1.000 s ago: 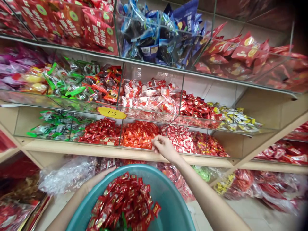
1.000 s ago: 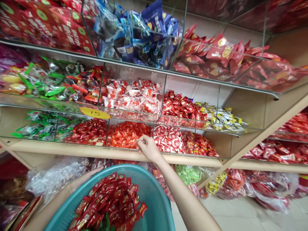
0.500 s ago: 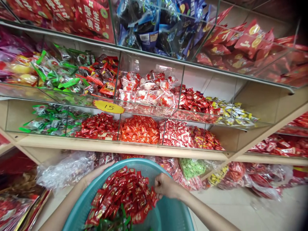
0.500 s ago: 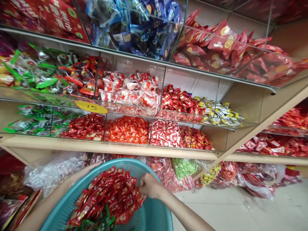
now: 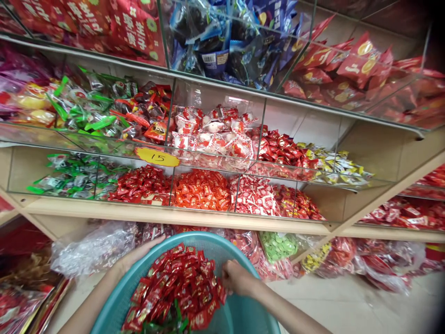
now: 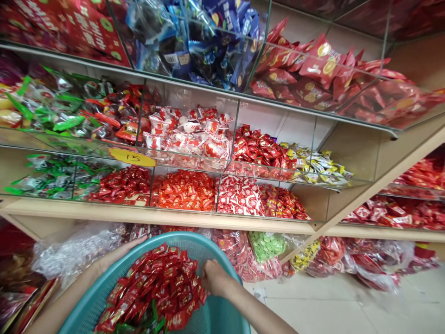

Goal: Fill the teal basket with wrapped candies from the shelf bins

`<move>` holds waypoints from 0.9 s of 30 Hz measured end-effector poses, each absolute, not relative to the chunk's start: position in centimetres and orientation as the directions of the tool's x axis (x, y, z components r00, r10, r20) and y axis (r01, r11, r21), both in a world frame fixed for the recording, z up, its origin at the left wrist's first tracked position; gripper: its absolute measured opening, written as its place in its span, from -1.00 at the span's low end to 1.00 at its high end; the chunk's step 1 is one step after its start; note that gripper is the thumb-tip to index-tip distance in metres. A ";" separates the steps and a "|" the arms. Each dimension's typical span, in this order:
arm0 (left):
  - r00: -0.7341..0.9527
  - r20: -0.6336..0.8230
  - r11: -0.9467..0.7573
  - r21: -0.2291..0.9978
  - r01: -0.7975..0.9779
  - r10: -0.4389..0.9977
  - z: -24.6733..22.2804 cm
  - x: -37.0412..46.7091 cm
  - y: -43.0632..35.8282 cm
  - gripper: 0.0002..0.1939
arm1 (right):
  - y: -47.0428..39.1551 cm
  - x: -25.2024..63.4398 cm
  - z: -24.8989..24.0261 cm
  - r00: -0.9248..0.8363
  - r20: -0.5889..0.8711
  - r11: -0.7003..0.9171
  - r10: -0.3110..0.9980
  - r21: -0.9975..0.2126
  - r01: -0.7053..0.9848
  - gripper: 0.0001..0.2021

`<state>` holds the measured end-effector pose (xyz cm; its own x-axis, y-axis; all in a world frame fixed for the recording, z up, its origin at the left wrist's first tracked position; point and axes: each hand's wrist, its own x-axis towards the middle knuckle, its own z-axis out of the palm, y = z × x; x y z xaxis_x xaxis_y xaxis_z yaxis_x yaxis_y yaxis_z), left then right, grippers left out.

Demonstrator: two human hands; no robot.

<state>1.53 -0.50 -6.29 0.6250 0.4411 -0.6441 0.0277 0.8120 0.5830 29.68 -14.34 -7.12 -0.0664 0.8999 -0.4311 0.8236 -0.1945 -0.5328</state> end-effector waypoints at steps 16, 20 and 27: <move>0.709 -0.581 0.783 0.619 0.067 0.398 -6.4 1.9 -0.1 -0.39 | -3.9 28.0 5.7 0.180 0.294 -0.065 0.939 -0.363 0.930 -0.84; 0.678 -0.592 0.777 0.627 0.049 0.436 -7.3 1.9 -0.2 -0.32 | -1.0 27.4 5.4 0.319 0.284 -0.228 0.904 -0.311 0.923 -0.70; 0.665 -0.599 0.788 0.615 0.025 0.446 -6.7 1.9 -0.3 -0.32 | -0.1 27.0 4.0 0.344 0.261 -0.266 0.902 -0.292 0.919 -0.60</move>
<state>1.85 -0.26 -6.74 0.6655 0.4459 -0.5986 0.0246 0.7884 0.6147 27.00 -0.15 3.99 0.3442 0.9019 0.2611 0.9188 -0.2662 -0.2916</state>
